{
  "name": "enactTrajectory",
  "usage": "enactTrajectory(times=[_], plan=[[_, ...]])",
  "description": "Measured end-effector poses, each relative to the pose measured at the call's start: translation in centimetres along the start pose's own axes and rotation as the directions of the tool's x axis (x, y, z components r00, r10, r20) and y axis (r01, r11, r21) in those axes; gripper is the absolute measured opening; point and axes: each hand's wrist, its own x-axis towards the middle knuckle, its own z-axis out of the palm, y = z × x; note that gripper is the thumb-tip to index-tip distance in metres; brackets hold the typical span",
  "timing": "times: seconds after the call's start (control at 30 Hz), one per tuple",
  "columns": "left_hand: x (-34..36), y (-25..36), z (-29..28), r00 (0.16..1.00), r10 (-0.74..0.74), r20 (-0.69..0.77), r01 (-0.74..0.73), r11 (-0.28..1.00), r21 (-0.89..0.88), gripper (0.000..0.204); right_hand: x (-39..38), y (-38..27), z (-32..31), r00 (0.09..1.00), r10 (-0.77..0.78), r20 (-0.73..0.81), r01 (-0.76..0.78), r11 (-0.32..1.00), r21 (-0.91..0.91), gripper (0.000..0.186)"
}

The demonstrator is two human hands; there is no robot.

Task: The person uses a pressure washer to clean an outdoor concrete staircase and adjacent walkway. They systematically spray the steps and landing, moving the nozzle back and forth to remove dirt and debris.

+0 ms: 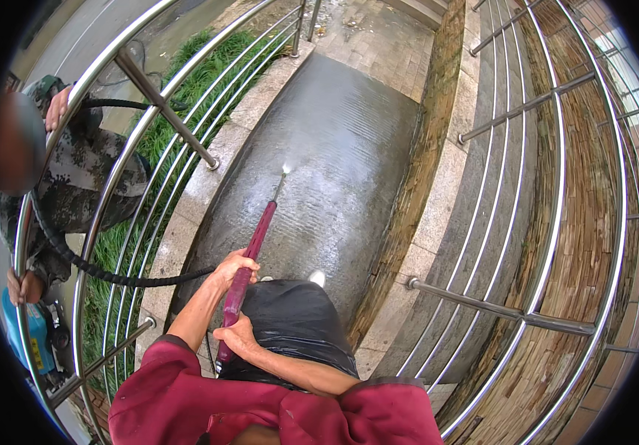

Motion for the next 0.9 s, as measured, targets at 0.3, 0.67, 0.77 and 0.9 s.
enactTrajectory(times=[0.3,0.67,0.77,0.9], plan=[[11.1,7.9,6.7,0.994,0.104,-0.02,-0.103,0.993,0.064,0.032,8.2,-7.6,-9.1,0.996,-0.074,-0.057,0.075,0.997,0.004,0.026],[14.0,12.0,10.4,0.985,0.108,-0.134,-0.102,0.994,0.047,0.047,11.3,-12.3,-15.6,0.981,-0.184,0.055,0.187,0.981,-0.049,0.051],[12.9,11.9,9.2,0.982,0.128,-0.135,-0.138,0.988,-0.066,0.051,11.7,-12.6,-15.7,0.98,-0.119,0.158,0.135,0.986,-0.096,0.059],[14.5,14.9,7.9,0.975,0.17,-0.142,-0.194,0.966,-0.171,0.04,15.5,-14.2,-15.7,0.967,-0.095,0.235,0.131,0.982,-0.14,0.059]])
